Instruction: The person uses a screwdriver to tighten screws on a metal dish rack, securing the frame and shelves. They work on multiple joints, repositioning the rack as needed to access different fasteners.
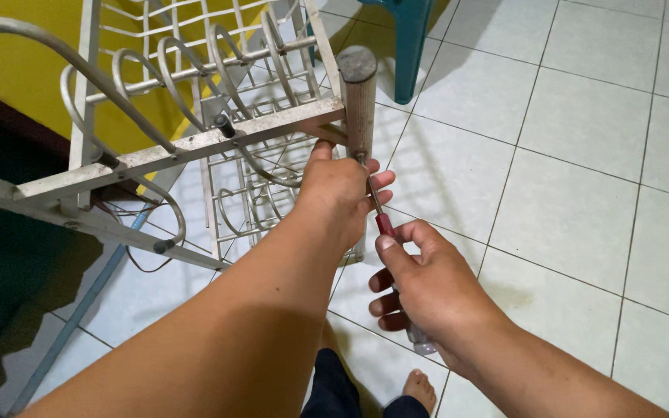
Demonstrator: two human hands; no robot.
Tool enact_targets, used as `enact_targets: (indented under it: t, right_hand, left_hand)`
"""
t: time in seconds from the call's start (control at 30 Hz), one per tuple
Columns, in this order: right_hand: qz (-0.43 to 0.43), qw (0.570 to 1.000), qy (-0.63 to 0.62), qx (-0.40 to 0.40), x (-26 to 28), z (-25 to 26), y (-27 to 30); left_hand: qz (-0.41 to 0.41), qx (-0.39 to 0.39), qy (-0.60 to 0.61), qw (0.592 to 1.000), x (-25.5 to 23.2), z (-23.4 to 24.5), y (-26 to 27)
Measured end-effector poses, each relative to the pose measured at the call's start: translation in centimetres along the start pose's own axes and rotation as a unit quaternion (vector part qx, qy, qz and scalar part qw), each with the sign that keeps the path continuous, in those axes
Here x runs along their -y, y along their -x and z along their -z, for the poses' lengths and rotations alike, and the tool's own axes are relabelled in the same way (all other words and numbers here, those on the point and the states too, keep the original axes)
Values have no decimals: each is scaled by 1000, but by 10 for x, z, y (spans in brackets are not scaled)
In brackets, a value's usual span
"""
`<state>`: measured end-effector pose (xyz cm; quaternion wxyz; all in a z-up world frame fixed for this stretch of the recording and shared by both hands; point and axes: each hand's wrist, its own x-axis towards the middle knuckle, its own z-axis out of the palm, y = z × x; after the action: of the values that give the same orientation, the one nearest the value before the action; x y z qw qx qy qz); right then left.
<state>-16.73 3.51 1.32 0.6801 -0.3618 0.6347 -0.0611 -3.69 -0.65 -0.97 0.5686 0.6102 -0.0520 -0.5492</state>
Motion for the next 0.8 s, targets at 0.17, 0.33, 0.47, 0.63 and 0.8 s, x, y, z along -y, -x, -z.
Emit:
enact_targets:
  t: [0.17,0.33,0.47,0.63,0.8]
  right_hand:
    - [11,997,-35,69,1,5,-7]
    - [26,986,-99,133,-2,20,-15]
    - [-6,989,-74,130,-3,22,-13]
    - [20,994,-28,108,-3,18,-6]
    - [24,999,4,39,-2,4,0]
  left_hand:
    - [15,20,73,997,-6,-2,4]
    - [72,42,132,988,-15,4,2]
    - [71,44,105,991,-13,3,-9]
    - [20,40,92,995,-4,4,-21]
    - [21,25,104,994,-5,6,-21]
